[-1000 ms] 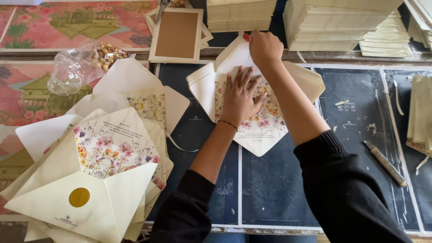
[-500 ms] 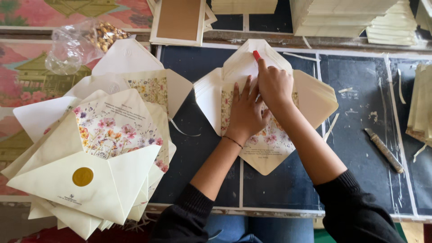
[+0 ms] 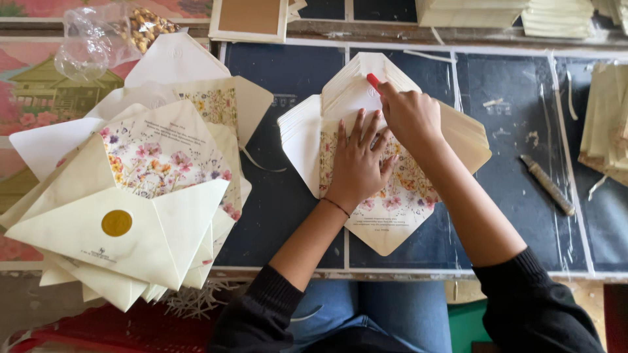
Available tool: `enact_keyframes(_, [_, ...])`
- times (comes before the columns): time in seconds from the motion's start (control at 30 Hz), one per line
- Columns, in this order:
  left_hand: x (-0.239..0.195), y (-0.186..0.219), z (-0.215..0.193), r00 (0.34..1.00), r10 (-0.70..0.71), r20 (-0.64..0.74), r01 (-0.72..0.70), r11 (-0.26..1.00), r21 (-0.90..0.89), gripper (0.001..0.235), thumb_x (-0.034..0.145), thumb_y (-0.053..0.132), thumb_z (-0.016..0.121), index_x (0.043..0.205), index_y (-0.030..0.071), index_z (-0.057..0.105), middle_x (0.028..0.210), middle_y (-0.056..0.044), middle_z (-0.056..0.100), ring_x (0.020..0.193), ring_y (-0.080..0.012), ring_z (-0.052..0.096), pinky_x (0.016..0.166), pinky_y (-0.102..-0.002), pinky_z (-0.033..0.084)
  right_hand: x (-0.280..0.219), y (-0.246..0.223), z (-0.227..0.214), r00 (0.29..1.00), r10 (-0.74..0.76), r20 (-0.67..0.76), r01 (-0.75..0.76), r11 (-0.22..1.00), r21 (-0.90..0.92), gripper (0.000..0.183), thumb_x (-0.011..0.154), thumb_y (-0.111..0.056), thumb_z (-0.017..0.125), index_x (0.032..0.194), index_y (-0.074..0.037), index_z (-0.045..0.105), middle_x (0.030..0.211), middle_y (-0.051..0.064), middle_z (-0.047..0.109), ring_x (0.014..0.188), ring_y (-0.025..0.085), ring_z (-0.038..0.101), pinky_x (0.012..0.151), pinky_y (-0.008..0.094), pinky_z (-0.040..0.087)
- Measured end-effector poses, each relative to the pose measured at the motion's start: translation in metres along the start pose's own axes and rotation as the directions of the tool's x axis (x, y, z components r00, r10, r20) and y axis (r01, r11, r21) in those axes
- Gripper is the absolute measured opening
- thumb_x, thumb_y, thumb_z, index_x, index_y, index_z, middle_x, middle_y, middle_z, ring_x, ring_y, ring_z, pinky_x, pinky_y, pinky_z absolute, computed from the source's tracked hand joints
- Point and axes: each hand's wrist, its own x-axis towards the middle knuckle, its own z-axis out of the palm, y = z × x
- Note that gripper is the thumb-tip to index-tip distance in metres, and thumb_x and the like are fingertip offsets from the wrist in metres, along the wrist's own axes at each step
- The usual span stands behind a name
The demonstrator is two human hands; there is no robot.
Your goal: The person folds the flaps of floral-patterned envelopes and seals them with a gold sticker. They then use a red tool to press the edges of a stack of envelopes to ensure the folds are crisp.
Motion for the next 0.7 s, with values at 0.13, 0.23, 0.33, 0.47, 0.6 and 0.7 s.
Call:
enact_keyframes(0.13, [-0.015, 0.008, 0.007, 1.0, 0.003, -0.017, -0.004, 1.0, -0.021, 0.063, 0.104, 0.056, 0.052, 0.158, 0.023, 0.06, 0.177, -0.013, 0.036, 0.167, -0.0429, 0.025, 0.132, -0.072, 0.019, -0.029, -0.023, -0.001, 1.0, 0.002, -0.007, -0.002, 0.999, -0.051, 0.028, 0.111, -0.033, 0.053, 0.135, -0.028, 0.065, 0.08, 0.014, 0.076, 0.07, 0.044, 0.078, 0.063, 0.059, 0.062])
enact_keyframes(0.23, [-0.014, 0.009, 0.003, 0.999, 0.006, -0.037, -0.006, 1.0, 0.006, 0.063, 0.104, 0.055, 0.053, 0.157, 0.023, 0.06, 0.175, -0.013, 0.039, 0.167, -0.0413, 0.025, 0.132, -0.072, 0.018, 0.009, -0.032, 0.004, 0.999, 0.008, -0.052, -0.007, 1.0, 0.022, 0.029, 0.109, -0.034, 0.052, 0.134, -0.025, 0.064, 0.077, 0.019, 0.075, 0.07, 0.051, 0.076, 0.063, 0.064, 0.06])
enact_keyframes(0.33, [-0.014, 0.011, 0.003, 0.989, 0.057, -0.133, -0.049, 0.997, 0.063, 0.066, 0.108, 0.058, 0.044, 0.154, 0.016, 0.063, 0.168, -0.013, 0.052, 0.164, -0.04, 0.032, 0.134, -0.065, 0.021, 0.063, -0.026, 0.034, 0.998, -0.065, 0.01, 0.065, 0.997, -0.044, 0.051, 0.11, -0.008, 0.05, 0.157, -0.025, 0.06, 0.05, -0.002, 0.054, 0.036, 0.016, 0.045, 0.032, 0.031, 0.031])
enact_keyframes(0.47, [-0.016, 0.016, -0.001, 0.991, -0.003, 0.133, -0.013, 0.993, 0.12, 0.073, 0.108, 0.063, 0.029, 0.167, 0.024, 0.044, 0.18, -0.01, 0.026, 0.168, -0.0376, 0.013, 0.135, -0.066, 0.009, 0.047, -0.033, -0.004, 0.984, -0.066, 0.164, 0.073, 0.997, -0.033, 0.052, 0.106, -0.01, 0.05, 0.153, -0.029, 0.063, 0.072, 0.011, 0.07, 0.054, 0.035, 0.067, 0.042, 0.043, 0.047])
enact_keyframes(0.6, [-0.034, 0.026, -0.009, 0.991, 0.016, 0.132, -0.031, 0.993, 0.116, 0.076, 0.108, 0.063, 0.033, 0.17, 0.02, 0.038, 0.18, -0.011, 0.028, 0.168, -0.0382, 0.016, 0.134, -0.066, 0.014, -0.02, -0.035, -0.028, 0.934, -0.227, 0.277, 0.26, 0.962, -0.089, 0.077, 0.107, 0.002, 0.054, 0.177, -0.018, 0.031, 0.051, -0.005, 0.047, 0.034, 0.006, 0.034, 0.026, 0.022, 0.028])
enact_keyframes(0.7, [-0.04, 0.033, -0.01, 0.972, -0.04, 0.23, 0.023, 0.997, 0.077, 0.071, 0.101, 0.059, 0.043, 0.164, 0.027, 0.051, 0.176, -0.007, 0.041, 0.168, -0.0388, 0.018, 0.133, -0.07, 0.009, -0.085, -0.051, -0.034, 0.976, -0.21, 0.051, 0.214, 0.973, -0.088, 0.035, 0.108, -0.026, 0.055, 0.139, -0.021, 0.07, 0.082, 0.016, 0.078, 0.07, 0.039, 0.081, 0.06, 0.054, 0.064])
